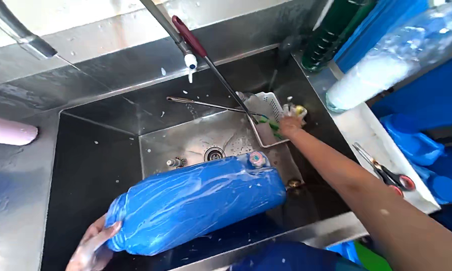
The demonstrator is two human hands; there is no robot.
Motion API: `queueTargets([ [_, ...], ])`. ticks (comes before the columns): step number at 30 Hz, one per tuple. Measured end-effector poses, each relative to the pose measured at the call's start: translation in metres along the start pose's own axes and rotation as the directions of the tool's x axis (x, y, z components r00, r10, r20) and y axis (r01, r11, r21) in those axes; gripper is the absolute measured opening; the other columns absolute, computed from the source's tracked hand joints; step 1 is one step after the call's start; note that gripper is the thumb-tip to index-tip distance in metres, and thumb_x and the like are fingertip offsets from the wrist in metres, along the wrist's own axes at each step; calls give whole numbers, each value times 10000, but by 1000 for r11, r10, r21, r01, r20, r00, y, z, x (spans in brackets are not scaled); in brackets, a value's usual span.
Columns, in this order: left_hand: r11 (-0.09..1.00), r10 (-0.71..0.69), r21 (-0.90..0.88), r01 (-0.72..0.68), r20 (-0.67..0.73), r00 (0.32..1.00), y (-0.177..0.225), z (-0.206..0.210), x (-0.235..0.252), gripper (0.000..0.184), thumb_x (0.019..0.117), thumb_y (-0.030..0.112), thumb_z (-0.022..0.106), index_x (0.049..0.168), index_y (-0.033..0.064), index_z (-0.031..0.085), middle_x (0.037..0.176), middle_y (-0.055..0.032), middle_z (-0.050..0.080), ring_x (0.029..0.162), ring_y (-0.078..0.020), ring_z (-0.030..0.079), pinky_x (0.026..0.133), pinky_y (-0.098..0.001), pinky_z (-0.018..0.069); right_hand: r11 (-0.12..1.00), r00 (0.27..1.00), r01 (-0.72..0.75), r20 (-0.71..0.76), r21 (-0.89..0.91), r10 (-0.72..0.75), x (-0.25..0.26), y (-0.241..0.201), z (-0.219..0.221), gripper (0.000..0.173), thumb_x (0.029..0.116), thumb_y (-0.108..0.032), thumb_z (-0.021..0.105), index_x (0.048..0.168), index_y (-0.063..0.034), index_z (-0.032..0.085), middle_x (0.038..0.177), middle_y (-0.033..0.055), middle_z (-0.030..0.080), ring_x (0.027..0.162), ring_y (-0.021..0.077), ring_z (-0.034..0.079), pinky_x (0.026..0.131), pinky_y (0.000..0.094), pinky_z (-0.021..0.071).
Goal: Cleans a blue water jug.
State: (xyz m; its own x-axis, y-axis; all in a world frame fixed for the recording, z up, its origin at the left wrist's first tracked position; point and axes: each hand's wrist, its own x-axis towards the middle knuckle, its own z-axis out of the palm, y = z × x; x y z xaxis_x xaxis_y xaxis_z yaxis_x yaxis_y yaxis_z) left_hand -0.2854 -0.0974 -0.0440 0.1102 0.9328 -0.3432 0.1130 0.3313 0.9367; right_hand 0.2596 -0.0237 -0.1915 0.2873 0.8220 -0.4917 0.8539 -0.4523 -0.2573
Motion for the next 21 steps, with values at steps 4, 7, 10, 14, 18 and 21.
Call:
queueTargets([
  [4, 945, 166, 248, -213, 198, 966, 92, 109, -23, 303, 890, 137, 660, 1125, 318, 722, 1042, 217, 745, 948, 89, 676, 840, -146, 571, 996, 936, -82, 344, 30, 66, 11, 9, 40, 512, 1051, -224, 567, 1418, 126, 492, 1477, 333, 489, 1399, 476, 460, 1151, 619, 347],
  [7, 793, 83, 573, -207, 236, 968, 77, 204, -35, 322, 881, 44, 677, 1188, -53, 665, 1099, -97, 726, 1024, -139, 703, 922, -318, 575, 977, 952, -124, 297, 171, 69, 23, 16, 58, 521, 1050, -246, 571, 1414, 120, 500, 1470, 336, 494, 1414, 458, 452, 1178, 579, 341],
  [10, 675, -147, 689, -263, 475, 868, 62, 226, -25, 314, 978, 121, 648, 1186, -113, 621, 1133, -286, 649, 1025, -390, 669, 920, -517, 536, 894, 995, 50, 51, 445, -81, 14, 6, 22, 454, 1012, -146, 635, 1345, 148, 539, 1361, 392, 542, 1304, 513, 523, 1114, 620, 394],
  [14, 834, 213, 467, -294, 220, 952, 90, 219, 9, 405, 977, 136, 609, 1305, -91, 542, 1224, -231, 621, 1003, -243, 668, 854, -389, 568, 570, 809, 586, -375, 576, -452, -65, -58, -67, 305, 853, -92, 654, 1080, 111, 643, 968, 174, 672, 840, 179, 639, 773, 396, 549],
  [18, 919, 389, -148, -366, 177, 904, 111, 235, 28, 302, 931, 21, 487, 1229, -19, 502, 1045, -15, 607, 896, -31, 638, 813, -237, 558, -76, 369, 712, -463, 698, -806, -139, -153, -89, 848, 750, -200, 825, 1399, 13, 323, 1342, 36, 545, 1221, 13, 564, 1031, 211, 501],
  [21, 763, 583, 243, -599, 141, 800, 99, 168, 28, 210, 955, 95, 502, 985, -34, 666, 839, 18, 685, 743, 13, 641, 721, -199, 553, 202, 461, 722, -242, 662, -854, -172, -161, -67, 981, 746, -89, 809, 1542, 13, 245, 1169, 100, 658, 964, 90, 668, 841, 301, 587],
])
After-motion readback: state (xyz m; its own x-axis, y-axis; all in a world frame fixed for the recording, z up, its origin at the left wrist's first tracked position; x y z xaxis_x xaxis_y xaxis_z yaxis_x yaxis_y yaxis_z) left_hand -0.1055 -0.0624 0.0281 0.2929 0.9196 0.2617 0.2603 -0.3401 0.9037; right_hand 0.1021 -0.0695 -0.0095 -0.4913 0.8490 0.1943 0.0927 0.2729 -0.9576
